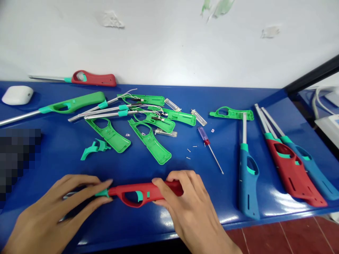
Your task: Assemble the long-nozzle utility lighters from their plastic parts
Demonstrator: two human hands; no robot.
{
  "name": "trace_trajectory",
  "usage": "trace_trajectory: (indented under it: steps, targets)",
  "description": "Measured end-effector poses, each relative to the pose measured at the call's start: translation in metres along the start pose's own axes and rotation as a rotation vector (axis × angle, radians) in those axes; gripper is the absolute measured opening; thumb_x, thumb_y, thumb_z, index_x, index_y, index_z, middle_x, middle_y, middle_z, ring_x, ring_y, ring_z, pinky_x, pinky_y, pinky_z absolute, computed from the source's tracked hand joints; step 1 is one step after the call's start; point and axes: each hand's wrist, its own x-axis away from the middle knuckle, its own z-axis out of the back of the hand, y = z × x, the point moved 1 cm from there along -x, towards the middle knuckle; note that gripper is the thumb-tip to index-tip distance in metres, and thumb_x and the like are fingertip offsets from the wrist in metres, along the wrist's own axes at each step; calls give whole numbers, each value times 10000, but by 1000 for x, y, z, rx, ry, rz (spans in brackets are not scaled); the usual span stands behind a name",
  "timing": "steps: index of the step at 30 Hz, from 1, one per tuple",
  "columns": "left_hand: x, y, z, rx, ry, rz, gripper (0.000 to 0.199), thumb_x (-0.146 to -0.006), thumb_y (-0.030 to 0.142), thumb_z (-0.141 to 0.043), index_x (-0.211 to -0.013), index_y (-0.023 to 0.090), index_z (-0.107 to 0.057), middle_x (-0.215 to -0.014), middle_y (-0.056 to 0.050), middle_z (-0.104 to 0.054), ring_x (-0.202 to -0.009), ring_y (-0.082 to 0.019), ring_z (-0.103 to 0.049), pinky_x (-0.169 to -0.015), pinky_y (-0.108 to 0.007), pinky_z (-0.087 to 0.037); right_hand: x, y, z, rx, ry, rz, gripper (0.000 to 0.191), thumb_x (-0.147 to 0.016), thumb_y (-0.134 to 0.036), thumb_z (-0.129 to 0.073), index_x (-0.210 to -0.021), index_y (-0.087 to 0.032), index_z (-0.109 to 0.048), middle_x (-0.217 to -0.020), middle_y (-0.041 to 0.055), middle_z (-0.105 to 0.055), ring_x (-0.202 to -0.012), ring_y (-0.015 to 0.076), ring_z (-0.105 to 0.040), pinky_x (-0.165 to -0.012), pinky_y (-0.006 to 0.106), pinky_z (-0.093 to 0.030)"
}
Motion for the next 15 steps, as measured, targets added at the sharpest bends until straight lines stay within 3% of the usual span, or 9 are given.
trace_trajectory:
  steps: [3, 10, 12, 15]
  targets:
    - [5, -4, 0, 55, -68, -22, 263, -1106, 421, -482, -1216, 350, -710, -1229, 33, -686, -1060, -121, -699, -953, -228, -590, -1, 1, -1, -23, -12, 4, 383, -1071, -236, -559, -1453, -256, -562, -1185, 120, -544, -1058, 249, -540, -824, 408, -607]
    - [16, -6, -7, 178, -128, -74, 428, -1114, 283, -356, -1468, 377, -578, -1306, 12, -719, -1108, -161, -739, -921, -263, -648, -3, 4, 2, -59, -11, 84, 360, -1091, -206, -500, -1449, -209, -536, -1247, 128, -609, -1115, 241, -566, -868, 372, -624]
    - [11, -3, -6, 131, -177, -74, 434, -1122, 293, -356, -1516, 346, -531, -1342, -2, -705, -1116, -156, -735, -920, -260, -645, -2, 5, 2, -73, -7, 74, 322, -1103, -247, -484, -1418, -220, -548, -1220, 123, -612, -1094, 237, -604, -864, 389, -629]
    - [-1, 5, -3, -65, -126, -151, 422, -1138, 405, -352, -1461, 268, -586, -1267, -35, -737, -1080, -199, -732, -905, -354, -626, 1, 8, 2, -107, -3, 17, 297, -1112, -259, -463, -1397, -249, -543, -1208, 106, -618, -1026, 214, -669, -826, 379, -635]
